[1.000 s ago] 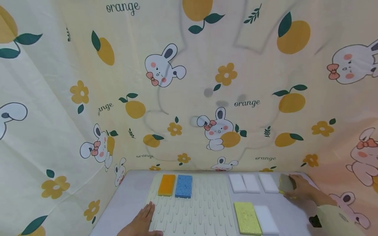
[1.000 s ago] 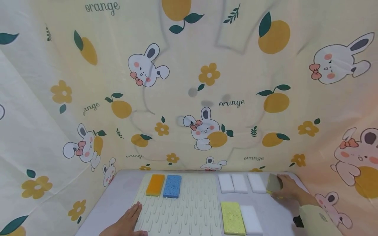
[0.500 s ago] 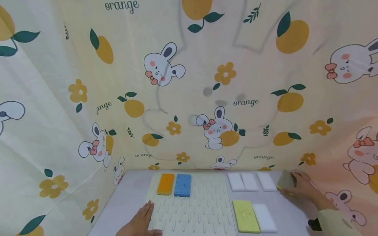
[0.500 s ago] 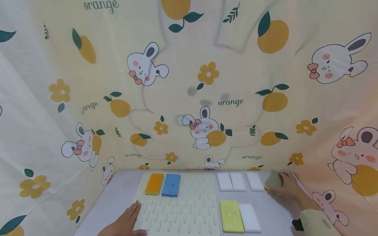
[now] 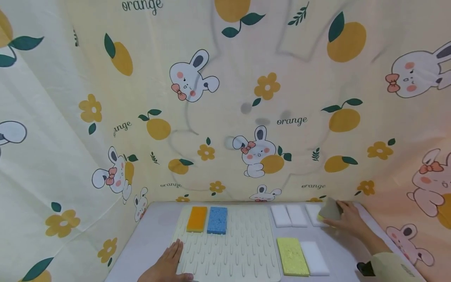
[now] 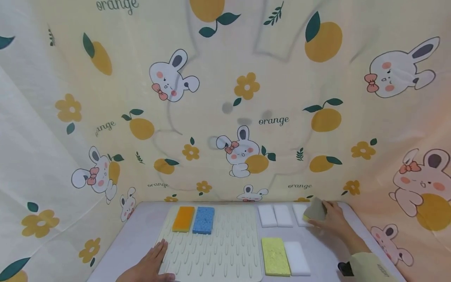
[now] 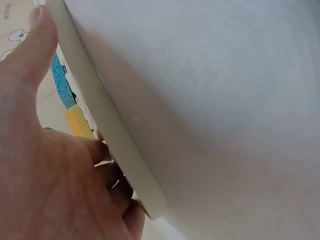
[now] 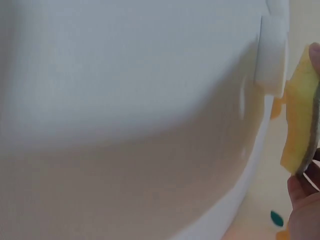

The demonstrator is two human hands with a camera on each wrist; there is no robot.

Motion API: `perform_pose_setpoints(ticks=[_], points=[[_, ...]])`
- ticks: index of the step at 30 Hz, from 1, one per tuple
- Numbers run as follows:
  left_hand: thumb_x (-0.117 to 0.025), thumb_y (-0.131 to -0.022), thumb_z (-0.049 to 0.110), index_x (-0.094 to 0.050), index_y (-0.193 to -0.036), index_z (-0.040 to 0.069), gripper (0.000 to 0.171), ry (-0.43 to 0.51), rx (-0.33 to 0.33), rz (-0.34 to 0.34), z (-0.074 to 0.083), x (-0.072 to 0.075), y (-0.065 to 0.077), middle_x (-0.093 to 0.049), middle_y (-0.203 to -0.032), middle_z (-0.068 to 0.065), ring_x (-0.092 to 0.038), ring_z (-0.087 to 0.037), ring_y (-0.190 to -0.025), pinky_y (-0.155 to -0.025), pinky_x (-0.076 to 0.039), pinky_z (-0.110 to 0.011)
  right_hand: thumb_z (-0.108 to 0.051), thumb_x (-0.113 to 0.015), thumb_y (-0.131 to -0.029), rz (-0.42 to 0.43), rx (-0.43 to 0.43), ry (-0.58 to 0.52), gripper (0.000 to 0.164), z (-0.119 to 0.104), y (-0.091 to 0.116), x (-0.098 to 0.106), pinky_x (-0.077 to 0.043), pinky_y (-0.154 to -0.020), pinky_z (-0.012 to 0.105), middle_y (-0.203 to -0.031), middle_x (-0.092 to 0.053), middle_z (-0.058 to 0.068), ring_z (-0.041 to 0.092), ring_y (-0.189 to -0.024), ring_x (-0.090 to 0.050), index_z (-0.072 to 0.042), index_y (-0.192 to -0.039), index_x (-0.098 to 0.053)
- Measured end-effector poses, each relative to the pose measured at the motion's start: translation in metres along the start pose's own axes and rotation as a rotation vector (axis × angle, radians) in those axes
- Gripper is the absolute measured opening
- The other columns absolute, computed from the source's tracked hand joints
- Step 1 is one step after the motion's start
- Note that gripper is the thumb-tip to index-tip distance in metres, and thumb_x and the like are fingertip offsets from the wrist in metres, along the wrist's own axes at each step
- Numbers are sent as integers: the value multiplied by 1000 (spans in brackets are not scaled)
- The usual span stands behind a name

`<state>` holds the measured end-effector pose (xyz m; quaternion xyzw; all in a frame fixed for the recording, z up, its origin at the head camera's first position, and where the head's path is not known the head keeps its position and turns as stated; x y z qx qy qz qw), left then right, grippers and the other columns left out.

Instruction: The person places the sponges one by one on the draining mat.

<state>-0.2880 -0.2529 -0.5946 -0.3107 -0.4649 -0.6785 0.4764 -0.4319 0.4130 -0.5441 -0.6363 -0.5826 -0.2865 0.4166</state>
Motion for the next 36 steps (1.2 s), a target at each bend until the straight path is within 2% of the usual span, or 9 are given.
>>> perform_pose_setpoints(ticks=[8, 14, 20, 26, 36], points=[[-81, -77, 75, -27, -169, 1, 130, -7, -37, 2, 5, 4, 5, -23, -176, -21, -25, -48, -159, -122, -25, -74, -57, -92, -79, -17, 1, -28, 129, -24, 1, -10, -47, -99, 80, -150, -27, 49, 64, -126, -39, 22, -157, -26], [-81, -80, 73, -27, -168, -1, 127, -2, -63, -5, 3, 2, 0, -23, -175, -23, -25, -49, -159, -123, -25, -73, -53, -93, -80, -7, 74, -61, 121, -50, 5, -17, -50, -97, 76, -149, -35, 44, 59, -126, -44, 21, -155, -34], [-80, -79, 74, -26, -168, -1, 128, -5, -58, -4, 0, 0, -3, -23, -176, -22, -24, -48, -159, -123, -24, -73, -51, -93, -81, -13, 129, -113, 117, -77, 9, -27, -51, -99, 74, -152, -37, 39, 56, -129, -45, 19, -155, -37], [-79, -74, 80, -26, -170, 4, 133, -7, -25, 4, -5, -2, -4, -23, -177, -18, -24, -48, -160, -122, -25, -74, -51, -95, -79, -13, 166, -128, 116, -92, 9, -42, -53, -98, 69, -151, -40, 34, 53, -129, -46, 19, -154, -40], [-80, -75, 78, -26, -170, 4, 132, -4, -23, 12, -4, -2, -3, -23, -177, -18, -24, -47, -160, -122, -26, -74, -51, -96, -78, 5, 207, -137, 111, -118, 9, -54, -54, -100, 67, -150, -46, 35, 53, -130, -48, 16, -152, -45]])
Point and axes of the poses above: each hand's wrist, its own y-axis away from the middle knuckle, its own x-axis out of the back of the hand, z = x × y, the point moved 6 cm from there along -y, towards the middle knuckle
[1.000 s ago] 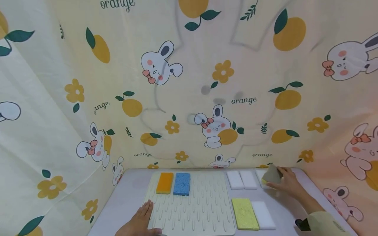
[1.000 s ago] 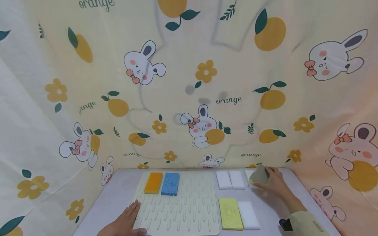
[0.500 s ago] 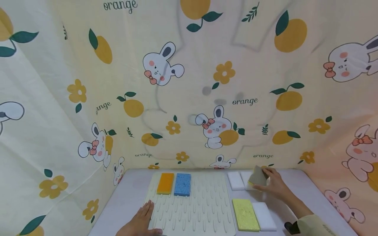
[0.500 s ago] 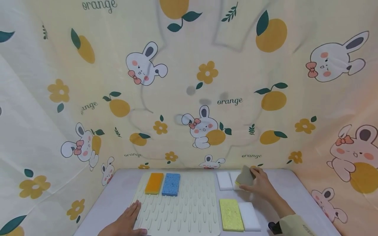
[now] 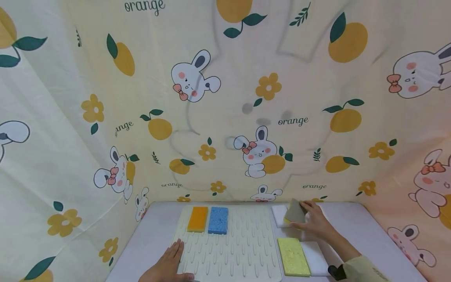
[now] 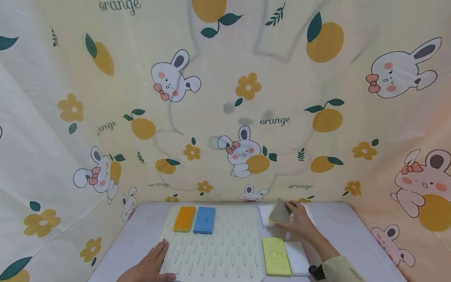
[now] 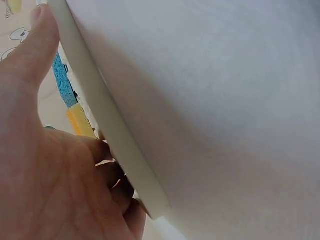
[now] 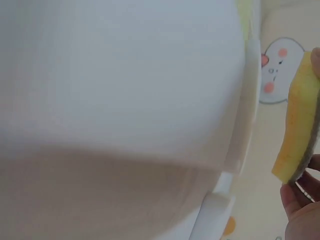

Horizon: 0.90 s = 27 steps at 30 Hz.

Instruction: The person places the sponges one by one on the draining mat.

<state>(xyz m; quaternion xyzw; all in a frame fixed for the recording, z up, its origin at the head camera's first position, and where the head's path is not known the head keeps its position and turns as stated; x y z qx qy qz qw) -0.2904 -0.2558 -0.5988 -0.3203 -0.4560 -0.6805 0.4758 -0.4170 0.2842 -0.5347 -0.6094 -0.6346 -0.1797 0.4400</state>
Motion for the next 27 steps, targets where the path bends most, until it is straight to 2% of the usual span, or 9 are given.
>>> perform_pose_setpoints(ticks=[11, 21, 27], points=[[-79, -74, 80, -27, -170, 5, 133, -5, 3, 5, 1, 1, 2, -23, -177, -18, -24, -47, -160, -122, -27, -73, -49, -97, -77, -23, -2, -8, 111, -26, -3, -15, -51, -107, 68, -155, -44, 30, 50, -137, -47, 11, -156, -45], [-80, -76, 77, -27, -169, 1, 131, 9, 5, -22, 2, -2, -1, -23, -176, -21, -24, -49, -159, -123, -24, -74, -44, -100, -74, -8, 74, 13, 111, -41, -5, -27, -50, -107, 65, -154, -47, 30, 49, -137, -48, 12, -154, -47], [-80, -75, 78, -28, -169, 2, 131, 0, 9, -11, 2, -1, -1, -23, -176, -21, -24, -48, -160, -122, -26, -74, -46, -100, -73, -32, 78, 4, 114, -47, -7, -34, -47, -111, 67, -157, -44, 29, 49, -141, -45, 11, -155, -46]])
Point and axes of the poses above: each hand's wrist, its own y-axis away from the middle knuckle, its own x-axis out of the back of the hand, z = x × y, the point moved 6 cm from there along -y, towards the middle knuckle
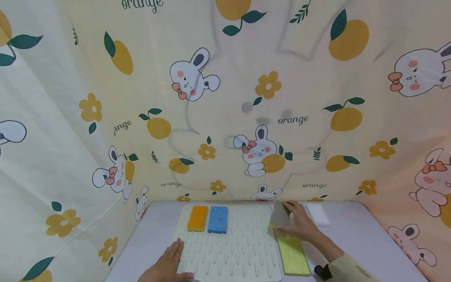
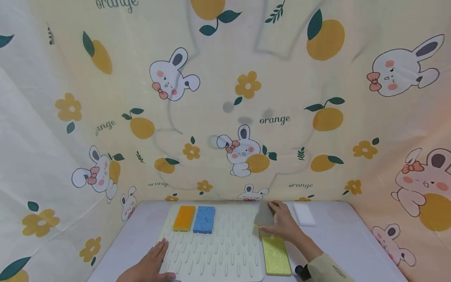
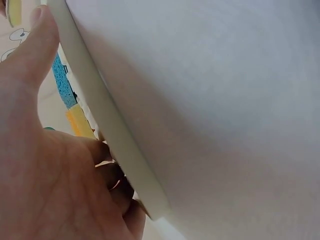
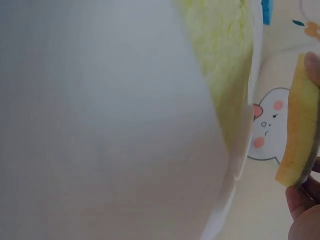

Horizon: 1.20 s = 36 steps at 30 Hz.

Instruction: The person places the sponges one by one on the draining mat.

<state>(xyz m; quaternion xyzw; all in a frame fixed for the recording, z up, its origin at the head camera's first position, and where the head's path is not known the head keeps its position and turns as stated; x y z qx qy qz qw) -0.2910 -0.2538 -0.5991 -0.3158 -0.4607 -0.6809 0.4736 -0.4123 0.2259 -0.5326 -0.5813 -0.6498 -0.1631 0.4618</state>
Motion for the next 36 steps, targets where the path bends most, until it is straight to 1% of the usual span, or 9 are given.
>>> perform_pose_setpoints(ticks=[3, 7, 13, 19, 26, 28, 32, 35, 36], points=[[-80, -75, 78, -29, -169, 2, 131, -6, 3, 2, 1, 0, 0, -24, -176, -21, -24, -48, -159, -122, -26, -74, -43, -101, -73, 0, 11, -18, 112, -6, -1, -1, -45, -113, 67, -157, -44, 29, 49, -142, -44, 11, -155, -47], [-81, -74, 77, -29, -169, 2, 132, -8, 11, 5, 1, -1, -1, -24, -176, -21, -24, -48, -159, -122, -25, -74, -39, -103, -71, 7, 25, -32, 110, -13, -1, -4, -46, -112, 66, -154, -46, 28, 48, -140, -45, 12, -153, -49], [-80, -75, 77, -26, -169, 2, 132, 11, 8, -7, -1, -3, -1, -21, -177, -21, -22, -49, -160, -122, -23, -75, -39, -102, -72, -13, 19, -37, 109, -17, -3, -11, -47, -112, 65, -155, -45, 26, 46, -141, -45, 9, -154, -49], [-80, -75, 78, -26, -170, 3, 133, 1, 9, -2, 1, -2, 1, -21, -177, -20, -23, -49, -160, -122, -24, -75, -40, -102, -72, -29, 22, -39, 109, -27, -3, -14, -47, -112, 66, -155, -44, 26, 46, -142, -44, 8, -154, -49], [-80, -75, 78, -26, -170, 3, 132, -6, 10, -3, 0, -1, 0, -21, -177, -19, -23, -48, -160, -123, -23, -74, -41, -102, -73, -50, 65, -48, 111, -39, -10, -23, -48, -112, 61, -156, -44, 24, 44, -143, -43, 7, -156, -47], [-80, -73, 79, -26, -170, 4, 134, -5, 19, 0, 0, -1, 0, -22, -177, -18, -23, -48, -160, -122, -24, -74, -41, -102, -73, -56, 78, -44, 111, -43, -12, -26, -49, -111, 60, -157, -43, 24, 43, -142, -44, 7, -157, -46], [-80, -72, 80, -27, -170, 6, 135, -6, 29, 2, -1, -1, 0, -22, -178, -17, -23, -48, -160, -122, -24, -75, -40, -102, -73, -67, 90, -53, 112, -51, -17, -30, -55, -102, 57, -158, -42, 25, 42, -137, -47, 6, -158, -45], [-80, -73, 80, -27, -170, 4, 134, -12, 12, 2, -1, -1, -1, -22, -177, -18, -23, -48, -160, -123, -23, -74, -40, -102, -74, -73, 93, -54, 112, -56, -21, -33, -58, -97, 54, -158, -42, 24, 39, -134, -49, 5, -159, -45], [-80, -74, 79, -27, -170, 3, 133, -15, 3, 3, -1, -1, -1, -22, -177, -19, -23, -48, -160, -123, -23, -73, -39, -102, -74, -74, 95, -54, 112, -57, -22, -35, -57, -98, 54, -158, -42, 23, 38, -134, -49, 4, -159, -44]])
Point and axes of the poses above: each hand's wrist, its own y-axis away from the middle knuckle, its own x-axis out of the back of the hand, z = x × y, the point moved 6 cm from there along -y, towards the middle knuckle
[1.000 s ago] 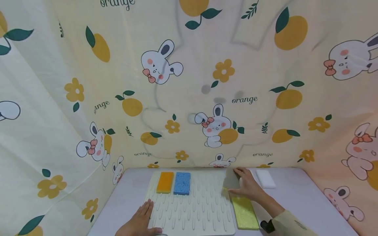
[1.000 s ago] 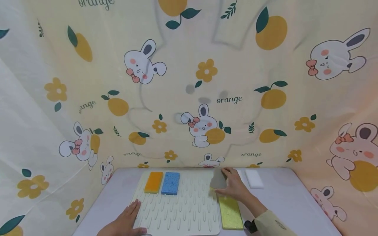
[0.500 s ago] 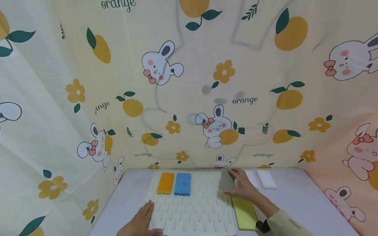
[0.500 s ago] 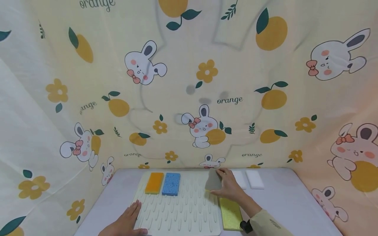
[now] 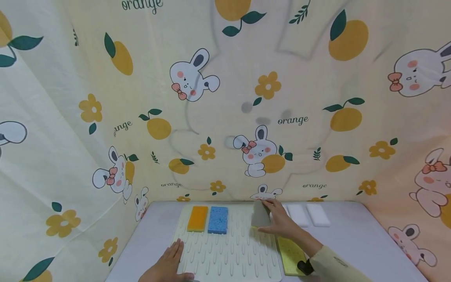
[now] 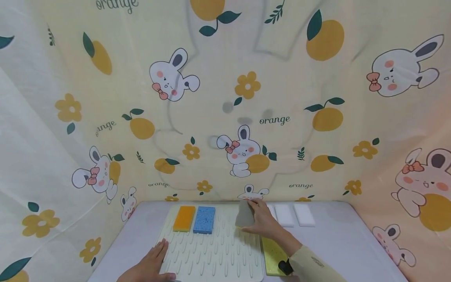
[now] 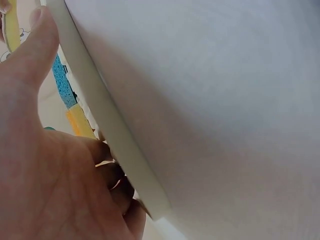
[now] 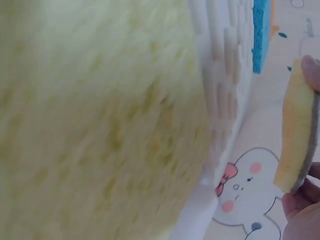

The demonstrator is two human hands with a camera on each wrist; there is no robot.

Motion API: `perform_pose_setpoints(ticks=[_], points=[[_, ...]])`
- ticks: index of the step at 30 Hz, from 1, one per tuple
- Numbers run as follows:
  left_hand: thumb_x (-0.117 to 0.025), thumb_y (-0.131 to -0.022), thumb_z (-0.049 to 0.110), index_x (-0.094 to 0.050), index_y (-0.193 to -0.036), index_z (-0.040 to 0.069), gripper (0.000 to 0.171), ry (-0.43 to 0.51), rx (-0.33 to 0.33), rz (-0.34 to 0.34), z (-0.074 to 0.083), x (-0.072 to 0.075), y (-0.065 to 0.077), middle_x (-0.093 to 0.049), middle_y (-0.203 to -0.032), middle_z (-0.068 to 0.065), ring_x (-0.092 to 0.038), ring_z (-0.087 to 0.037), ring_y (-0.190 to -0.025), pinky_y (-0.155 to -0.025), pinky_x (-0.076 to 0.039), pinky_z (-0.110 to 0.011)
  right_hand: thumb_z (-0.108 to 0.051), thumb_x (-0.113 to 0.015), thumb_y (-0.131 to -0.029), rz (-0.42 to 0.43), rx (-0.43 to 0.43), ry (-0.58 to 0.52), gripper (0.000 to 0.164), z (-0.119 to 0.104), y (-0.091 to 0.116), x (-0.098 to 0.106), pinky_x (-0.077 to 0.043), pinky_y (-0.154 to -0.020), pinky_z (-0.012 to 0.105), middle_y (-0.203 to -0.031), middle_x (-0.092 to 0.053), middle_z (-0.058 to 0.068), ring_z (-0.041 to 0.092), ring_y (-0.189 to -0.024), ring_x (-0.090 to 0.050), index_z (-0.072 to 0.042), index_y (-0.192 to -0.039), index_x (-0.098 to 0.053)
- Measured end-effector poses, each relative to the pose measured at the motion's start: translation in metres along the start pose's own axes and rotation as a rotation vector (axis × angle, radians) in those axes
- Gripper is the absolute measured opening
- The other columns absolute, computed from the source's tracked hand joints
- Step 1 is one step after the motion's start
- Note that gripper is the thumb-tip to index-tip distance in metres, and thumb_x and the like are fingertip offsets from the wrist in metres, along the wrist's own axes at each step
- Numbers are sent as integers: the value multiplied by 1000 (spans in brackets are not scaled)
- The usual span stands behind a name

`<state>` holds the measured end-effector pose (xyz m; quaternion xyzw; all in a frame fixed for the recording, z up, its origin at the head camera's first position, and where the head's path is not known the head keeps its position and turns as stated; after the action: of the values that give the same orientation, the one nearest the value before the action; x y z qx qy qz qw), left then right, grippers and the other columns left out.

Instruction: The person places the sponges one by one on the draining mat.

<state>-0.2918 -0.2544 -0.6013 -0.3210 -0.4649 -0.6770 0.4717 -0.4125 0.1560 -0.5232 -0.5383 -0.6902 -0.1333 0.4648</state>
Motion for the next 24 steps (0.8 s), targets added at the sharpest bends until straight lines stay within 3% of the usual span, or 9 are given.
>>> perform_pose_setpoints(ticks=[5, 9, 15, 24], points=[[-80, -74, 79, -26, -170, 3, 133, -3, -8, 6, 0, 1, 1, -22, -177, -18, -23, -48, -160, -123, -24, -74, -36, -103, -73, -5, 62, -10, 113, -9, -7, -8, -51, -107, 60, -155, -44, 25, 43, -139, -46, 6, -160, -43], [-81, -73, 79, -26, -170, 5, 134, 8, 3, 3, 2, 2, 4, -21, -178, -17, -23, -48, -160, -122, -24, -74, -37, -102, -74, -40, 63, -22, 114, -10, -11, -17, -45, -116, 61, -158, -41, 27, 45, -146, -41, 10, -159, -42], [-80, -81, 72, -25, -169, -1, 127, 9, -44, -8, 8, 4, 7, -21, -176, -22, -23, -48, -160, -124, -23, -72, -41, -101, -74, -87, 57, -11, 114, -12, -18, -27, -44, -116, 62, -161, -40, 30, 46, -148, -40, 10, -157, -43], [-81, -78, 74, -29, -168, 1, 127, 4, -17, -1, 9, 6, 8, -25, -176, -22, -25, -48, -159, -123, -26, -73, -45, -100, -75, -164, 40, -14, 114, -18, -28, -42, -44, -116, 63, -162, -41, 29, 49, -151, -38, 10, -158, -43]])
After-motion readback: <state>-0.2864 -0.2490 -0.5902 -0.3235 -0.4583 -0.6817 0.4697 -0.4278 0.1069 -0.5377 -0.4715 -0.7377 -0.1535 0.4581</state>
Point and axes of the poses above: each hand's wrist, its own y-axis away from the middle knuckle, its own x-axis out of the back of the hand, z = x × y, the point moved 6 cm from there along -y, towards the middle knuckle
